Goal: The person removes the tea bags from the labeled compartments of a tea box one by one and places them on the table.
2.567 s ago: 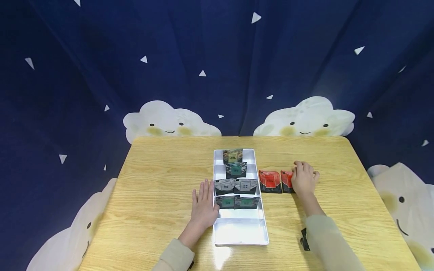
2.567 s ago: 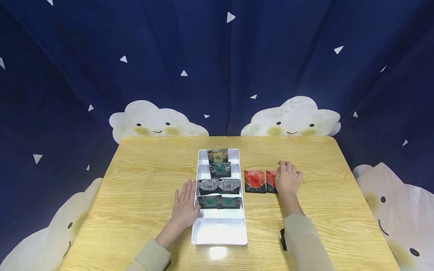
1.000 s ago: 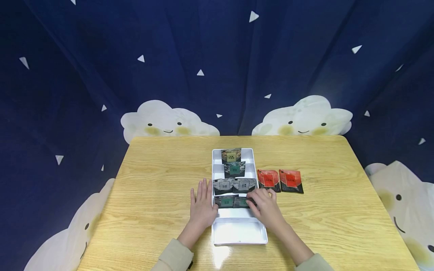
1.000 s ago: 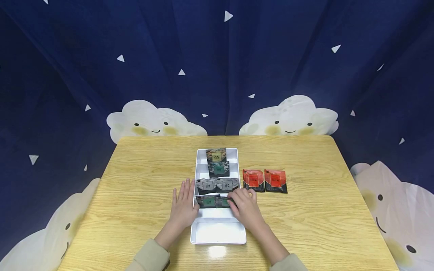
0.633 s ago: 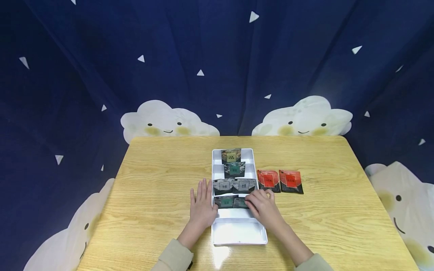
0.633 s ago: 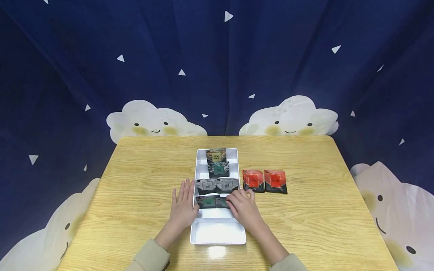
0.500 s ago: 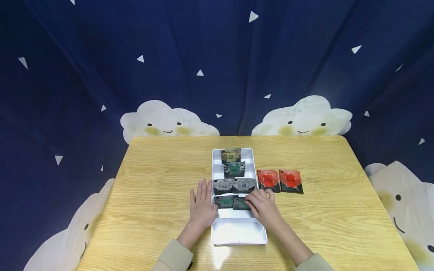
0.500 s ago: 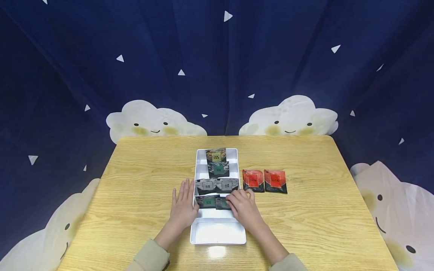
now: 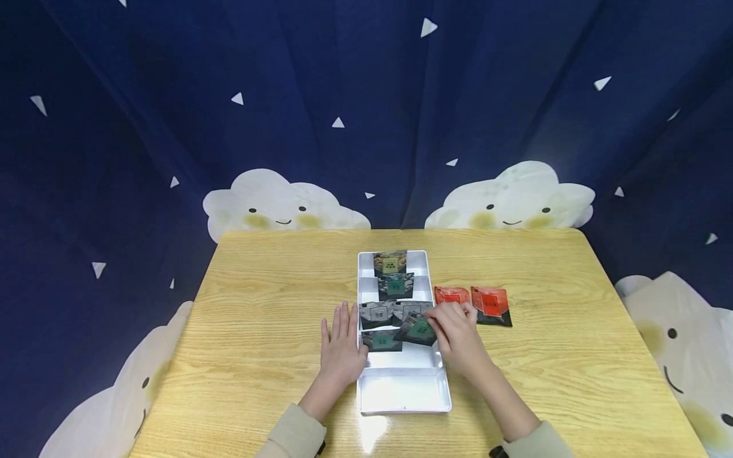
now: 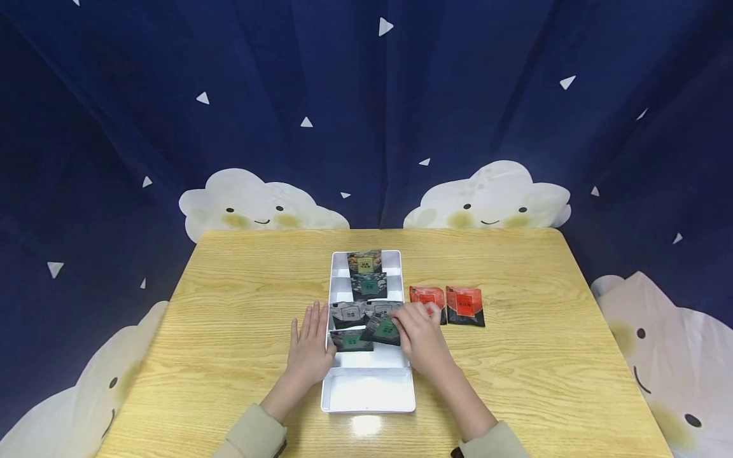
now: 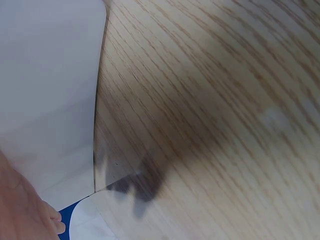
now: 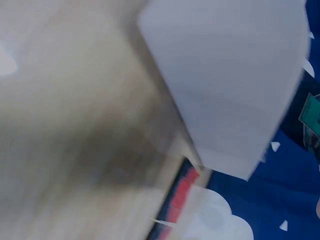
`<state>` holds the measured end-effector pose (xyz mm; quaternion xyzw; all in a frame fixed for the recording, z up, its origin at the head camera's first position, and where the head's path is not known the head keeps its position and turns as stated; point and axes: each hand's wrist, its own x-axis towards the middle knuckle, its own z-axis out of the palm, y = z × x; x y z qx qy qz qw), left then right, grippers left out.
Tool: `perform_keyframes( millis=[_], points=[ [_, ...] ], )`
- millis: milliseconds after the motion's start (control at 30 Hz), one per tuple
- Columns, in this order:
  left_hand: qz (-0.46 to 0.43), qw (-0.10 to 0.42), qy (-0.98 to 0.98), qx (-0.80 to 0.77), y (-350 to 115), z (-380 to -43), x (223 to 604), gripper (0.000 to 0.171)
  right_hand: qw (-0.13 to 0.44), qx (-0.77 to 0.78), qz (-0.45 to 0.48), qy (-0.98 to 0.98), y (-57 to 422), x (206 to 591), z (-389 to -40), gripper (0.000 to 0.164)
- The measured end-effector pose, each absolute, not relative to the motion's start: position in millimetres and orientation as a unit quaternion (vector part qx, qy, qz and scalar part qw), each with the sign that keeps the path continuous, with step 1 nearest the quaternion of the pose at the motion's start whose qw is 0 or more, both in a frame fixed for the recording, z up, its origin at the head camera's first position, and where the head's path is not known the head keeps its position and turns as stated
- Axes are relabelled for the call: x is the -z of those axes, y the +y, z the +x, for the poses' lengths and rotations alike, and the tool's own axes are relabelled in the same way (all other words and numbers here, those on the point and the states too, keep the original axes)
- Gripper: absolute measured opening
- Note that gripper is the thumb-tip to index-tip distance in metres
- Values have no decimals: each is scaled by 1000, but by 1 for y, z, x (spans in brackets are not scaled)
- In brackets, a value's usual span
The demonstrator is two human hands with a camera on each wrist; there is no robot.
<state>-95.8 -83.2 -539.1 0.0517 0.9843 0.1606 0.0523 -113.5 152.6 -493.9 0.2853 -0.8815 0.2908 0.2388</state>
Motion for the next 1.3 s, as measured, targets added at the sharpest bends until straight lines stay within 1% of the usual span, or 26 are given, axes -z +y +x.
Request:
perform_keyframes(
  millis=[133,333,533,667,800,1100,1200,1300],
  points=[
    [52,53,983,-166,-83,-96,539,76,271,-296,271,-875,161,480,-120,14],
    [52,50,984,-162,-83,-95,540,76,306,-309,242,-867,183,469,-129,8],
    [54,50,984,-165,-83,-95,538,76,314,-298,205,-878,208,471,-133,10],
    [54,51,984,-164,-84,-95,538,76,294,-285,187,-893,223,480,-132,12],
    [55,48,984,-164,-84,-95,538,76,263,-270,182,-908,232,493,-130,12],
    [56,41,984,-163,-84,-96,540,76,164,-247,189,-936,236,538,-125,13],
    [57,45,984,-162,-84,-96,539,76,142,-234,196,-942,235,552,-124,13],
    [57,46,985,-159,-84,-96,539,76,133,-224,199,-945,233,563,-124,14]
  ],
)
